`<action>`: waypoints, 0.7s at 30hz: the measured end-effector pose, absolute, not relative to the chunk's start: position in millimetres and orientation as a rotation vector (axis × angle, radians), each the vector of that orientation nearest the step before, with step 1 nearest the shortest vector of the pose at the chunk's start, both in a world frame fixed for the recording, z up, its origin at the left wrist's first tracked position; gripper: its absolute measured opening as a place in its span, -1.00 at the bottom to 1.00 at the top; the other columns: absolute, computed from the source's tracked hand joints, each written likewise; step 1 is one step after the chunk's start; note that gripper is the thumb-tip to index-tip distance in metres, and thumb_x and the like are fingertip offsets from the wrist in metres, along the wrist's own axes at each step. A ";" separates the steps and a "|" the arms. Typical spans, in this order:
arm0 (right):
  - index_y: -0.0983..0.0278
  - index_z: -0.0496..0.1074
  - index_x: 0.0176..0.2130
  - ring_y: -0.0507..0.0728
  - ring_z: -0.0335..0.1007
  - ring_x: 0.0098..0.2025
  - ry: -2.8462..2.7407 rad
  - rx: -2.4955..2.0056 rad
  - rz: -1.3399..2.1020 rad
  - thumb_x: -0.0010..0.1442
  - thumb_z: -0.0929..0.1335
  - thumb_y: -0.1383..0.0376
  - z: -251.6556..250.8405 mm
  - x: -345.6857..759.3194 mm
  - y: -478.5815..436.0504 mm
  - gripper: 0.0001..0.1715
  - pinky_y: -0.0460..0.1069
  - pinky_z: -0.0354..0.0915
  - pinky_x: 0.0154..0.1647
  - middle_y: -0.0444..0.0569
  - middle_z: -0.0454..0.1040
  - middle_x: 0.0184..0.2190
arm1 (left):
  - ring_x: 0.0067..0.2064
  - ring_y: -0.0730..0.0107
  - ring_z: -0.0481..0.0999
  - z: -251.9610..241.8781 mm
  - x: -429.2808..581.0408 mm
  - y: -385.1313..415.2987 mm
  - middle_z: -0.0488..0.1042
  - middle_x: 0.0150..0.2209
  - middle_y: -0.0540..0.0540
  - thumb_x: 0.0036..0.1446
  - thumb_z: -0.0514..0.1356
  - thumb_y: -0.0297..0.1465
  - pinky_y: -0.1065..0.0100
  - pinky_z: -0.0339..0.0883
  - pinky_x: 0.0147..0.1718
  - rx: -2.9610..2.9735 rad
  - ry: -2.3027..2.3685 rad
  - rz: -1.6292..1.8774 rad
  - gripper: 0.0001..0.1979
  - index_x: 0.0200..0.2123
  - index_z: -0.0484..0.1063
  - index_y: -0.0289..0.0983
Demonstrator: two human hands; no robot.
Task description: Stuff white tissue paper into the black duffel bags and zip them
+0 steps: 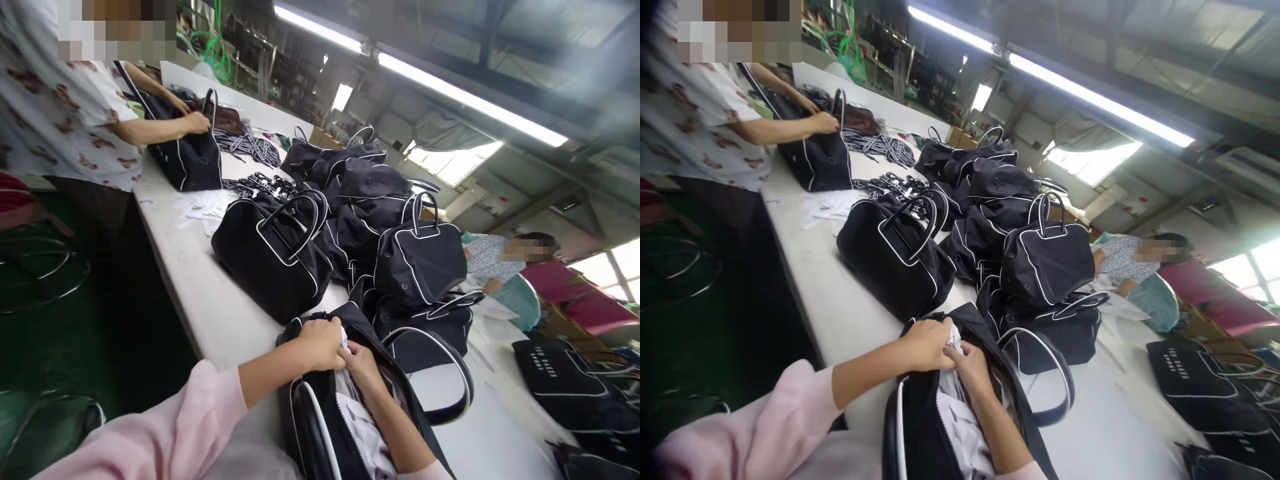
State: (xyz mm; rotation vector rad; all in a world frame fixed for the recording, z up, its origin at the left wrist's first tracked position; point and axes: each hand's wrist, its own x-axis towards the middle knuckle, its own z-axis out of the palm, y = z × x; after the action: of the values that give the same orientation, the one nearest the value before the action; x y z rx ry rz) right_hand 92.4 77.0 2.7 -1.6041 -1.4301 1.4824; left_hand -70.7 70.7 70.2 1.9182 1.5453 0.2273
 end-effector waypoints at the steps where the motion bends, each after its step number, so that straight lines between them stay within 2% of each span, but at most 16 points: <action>1: 0.41 0.59 -0.30 0.15 0.43 -0.39 -1.434 -1.572 1.513 -0.09 0.51 0.03 4.0 94.6 76.0 -0.49 -0.04 0.26 -0.35 0.01 0.58 -0.43 | -0.02 -0.14 0.54 68.5 -73.1 72.1 0.54 -0.07 -0.36 -0.10 0.32 -0.38 0.10 0.44 -0.12 1.920 1.527 0.211 -0.48 -0.02 0.36 -0.37; 4: 0.33 0.56 -0.06 0.23 0.48 -0.12 -1.378 -1.416 1.665 -0.02 0.50 0.05 13.6 103.5 71.8 -0.41 0.02 0.33 -0.10 0.05 0.60 -0.17 | -0.01 -0.16 0.54 62.4 -80.4 68.3 0.54 -0.08 -0.39 -0.06 0.24 -0.42 0.08 0.45 -0.12 1.900 1.562 0.192 -0.50 0.01 0.32 -0.38; 6: 0.31 0.53 -0.02 0.25 0.47 -0.03 -1.380 -1.345 1.742 -0.02 0.51 0.06 22.6 110.2 68.7 -0.38 0.05 0.31 0.01 0.06 0.57 -0.09 | -0.02 -0.21 0.54 61.7 -83.3 63.2 0.53 -0.09 -0.46 -0.01 0.18 -0.44 0.00 0.43 -0.10 1.882 1.629 0.198 -0.49 0.05 0.28 -0.46; 8: 0.34 0.55 -0.08 0.26 0.48 -0.07 -1.470 -1.341 1.766 -0.04 0.53 0.06 30.1 115.5 67.3 -0.41 0.05 0.33 -0.02 0.08 0.58 -0.12 | -0.01 -0.29 0.52 63.6 -84.4 59.8 0.51 -0.08 -0.53 -0.02 0.16 -0.45 -0.07 0.41 -0.08 1.868 1.672 0.205 -0.47 0.06 0.26 -0.52; 10: 0.36 0.56 -0.14 0.23 0.48 -0.18 -1.627 -1.380 1.711 -0.06 0.54 0.08 33.0 117.5 69.1 -0.45 0.02 0.35 -0.15 0.07 0.59 -0.20 | -0.08 -0.27 0.56 64.8 -84.9 59.9 0.53 -0.14 -0.52 -0.04 0.18 -0.43 -0.03 0.44 -0.13 1.855 1.670 0.204 -0.45 0.04 0.26 -0.54; 12: 0.38 0.56 -0.17 0.18 0.45 -0.26 -1.792 -1.451 1.566 -0.09 0.55 0.11 29.9 115.1 74.3 -0.47 -0.03 0.31 -0.27 0.04 0.58 -0.26 | -0.32 -0.11 0.62 61.9 -85.2 63.3 0.56 -0.31 -0.38 -0.09 0.21 -0.41 0.12 0.49 -0.37 1.775 1.618 0.213 -0.46 0.01 0.27 -0.49; 14: 0.40 0.54 -0.18 0.14 0.41 -0.31 -1.890 -1.515 1.452 -0.15 0.56 0.18 21.9 108.7 81.8 -0.46 -0.07 0.27 -0.35 0.02 0.58 -0.29 | -0.59 0.11 0.52 53.6 -84.4 68.5 0.50 -0.56 -0.14 -0.14 0.23 -0.46 0.30 0.35 -0.65 1.570 1.539 0.268 -0.52 -0.07 0.29 -0.42; 15: 0.40 0.54 -0.20 0.12 0.39 -0.34 -1.908 -1.525 1.446 -0.18 0.56 0.22 16.7 104.4 85.8 -0.47 -0.08 0.25 -0.37 0.01 0.57 -0.31 | -0.67 0.19 0.45 48.3 -83.2 71.4 0.42 -0.65 -0.04 -0.15 0.22 -0.49 0.38 0.25 -0.73 1.458 1.500 0.306 -0.58 -0.13 0.30 -0.38; 18: 0.42 0.54 -0.32 0.03 0.31 -0.46 -1.897 -1.439 1.616 -0.20 0.48 0.35 -0.3 90.9 96.9 -0.66 -0.10 0.20 -0.44 -0.04 0.55 -0.41 | -0.73 0.36 0.34 33.0 -74.2 79.6 0.27 -0.76 0.09 -0.07 0.13 -0.56 0.49 0.10 -0.77 1.243 1.439 0.422 -0.79 -0.28 0.29 -0.30; 20: 0.40 0.50 -0.47 -0.01 0.25 -0.53 -1.889 -1.394 1.629 -0.16 0.36 0.37 -11.1 84.7 102.5 -0.84 -0.11 0.15 -0.48 -0.06 0.50 -0.53 | -0.75 0.45 0.28 27.1 -63.5 84.5 0.27 -0.74 0.11 0.01 0.06 -0.58 0.52 0.04 -0.77 1.190 1.432 0.496 -0.86 -0.33 0.26 -0.27; 21: 0.39 0.46 -0.55 -0.01 0.23 -0.56 -1.866 -1.396 1.597 -0.16 0.31 0.37 -15.8 83.0 104.8 -0.86 -0.11 0.14 -0.48 -0.07 0.47 -0.58 | -0.75 0.49 0.25 25.6 -56.9 86.7 0.27 -0.73 0.12 0.03 0.04 -0.58 0.52 0.02 -0.77 1.164 1.425 0.533 -0.86 -0.35 0.26 -0.25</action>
State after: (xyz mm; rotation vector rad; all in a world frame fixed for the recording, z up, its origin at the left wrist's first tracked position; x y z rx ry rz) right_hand 83.0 104.8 -15.8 -1.3956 -1.8661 1.5966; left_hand -56.9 86.7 25.6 1.1637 1.4251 0.5330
